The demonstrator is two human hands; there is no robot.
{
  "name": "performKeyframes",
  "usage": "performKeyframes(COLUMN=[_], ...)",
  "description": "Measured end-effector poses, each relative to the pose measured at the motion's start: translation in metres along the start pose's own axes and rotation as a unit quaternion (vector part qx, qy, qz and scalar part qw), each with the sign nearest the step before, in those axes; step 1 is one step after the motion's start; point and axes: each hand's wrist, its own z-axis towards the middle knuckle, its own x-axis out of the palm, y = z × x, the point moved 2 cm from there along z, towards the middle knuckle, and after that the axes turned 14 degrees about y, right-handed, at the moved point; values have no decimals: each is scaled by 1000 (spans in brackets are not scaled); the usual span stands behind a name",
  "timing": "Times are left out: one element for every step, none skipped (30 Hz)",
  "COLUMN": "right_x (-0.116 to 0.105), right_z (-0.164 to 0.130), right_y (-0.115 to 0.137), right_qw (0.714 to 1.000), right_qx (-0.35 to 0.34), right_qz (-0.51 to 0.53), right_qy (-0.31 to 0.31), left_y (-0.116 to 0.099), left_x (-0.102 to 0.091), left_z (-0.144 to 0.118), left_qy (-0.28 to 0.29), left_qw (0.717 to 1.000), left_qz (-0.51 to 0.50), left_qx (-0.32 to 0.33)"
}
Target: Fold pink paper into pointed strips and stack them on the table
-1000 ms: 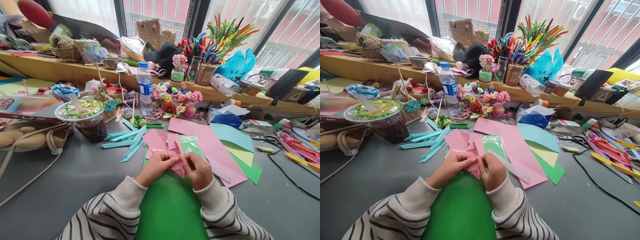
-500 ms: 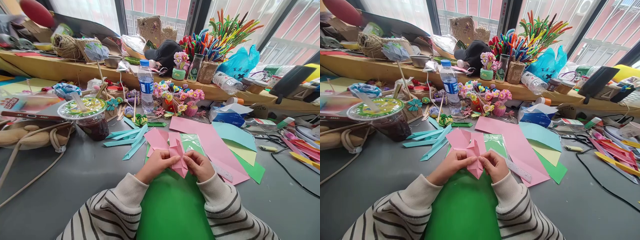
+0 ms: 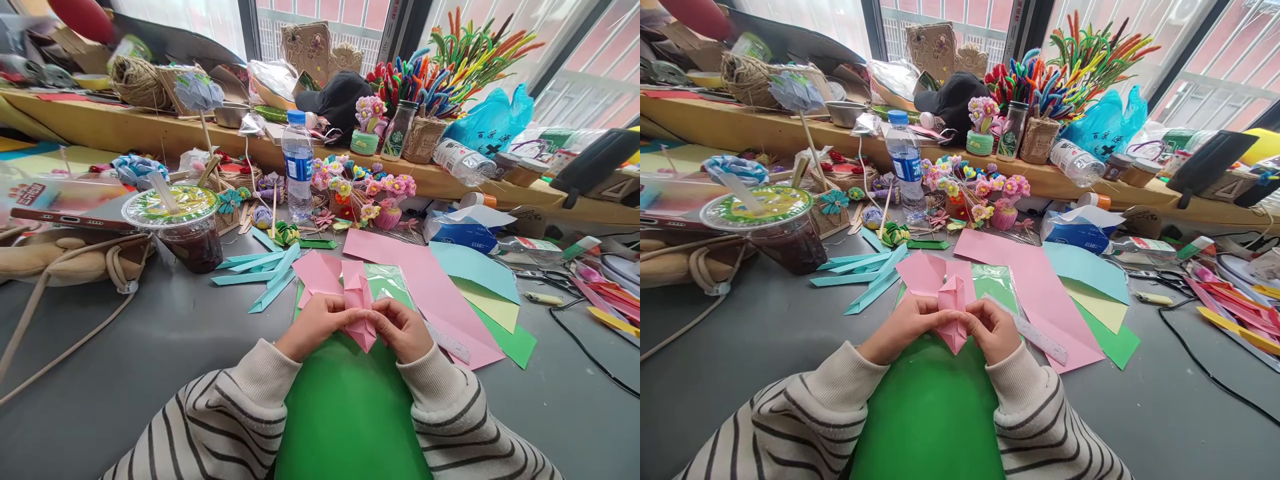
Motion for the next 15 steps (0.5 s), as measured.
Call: performKeyframes(right_x=[0,0,0,1,1,1,0,0,0,0,0,0,0,0,-1], right_z=[0,0,0,0,0,0,0,-1,-1,-1,-2,-2,-3,-4,-4], right_y=[0,0,1,1,1,1,2,2,2,2,3,3,3,3,3], right_qw=[1000,1000,1000,1000,1000,1000,1000,1000,1000,1000,1000,999,998,997,995], right_qx=[-1,-3,-5,-6,-7,-7,-7,-7,-9,-13,-19,-25,-30,-35,-39], right_qz=[-3,-5,-6,-5,-4,-2,-1,-1,-3,-8,-17,-31,-48,-66,-82], right_qy=[0,0,1,1,0,-2,-5,-8,-12,-15,-18,-22,-26,-28,-29], left_y=[0,0,-1,-1,-1,-2,-2,-2,-2,-2,-2,-1,-1,-1,-1], left_x=[0,1,1,1,1,1,1,1,0,0,-1,-2,-2,-2,-2], left_z=[0,0,0,0,0,-1,-1,-1,-2,-2,-3,-3,-3,-4,-4], left_qy=[3,7,9,11,13,14,11,3,-12,-31,-50,-66,-77,-82,-83], left_qw=[1000,1000,1000,999,999,999,999,999,999,999,997,995,992,989,986], left_qz=[-9,-17,-24,-29,-33,-36,-36,-36,-38,-43,-55,-73,-96,-119,-138], left_qx=[0,1,4,7,10,12,12,10,8,5,5,7,13,21,28])
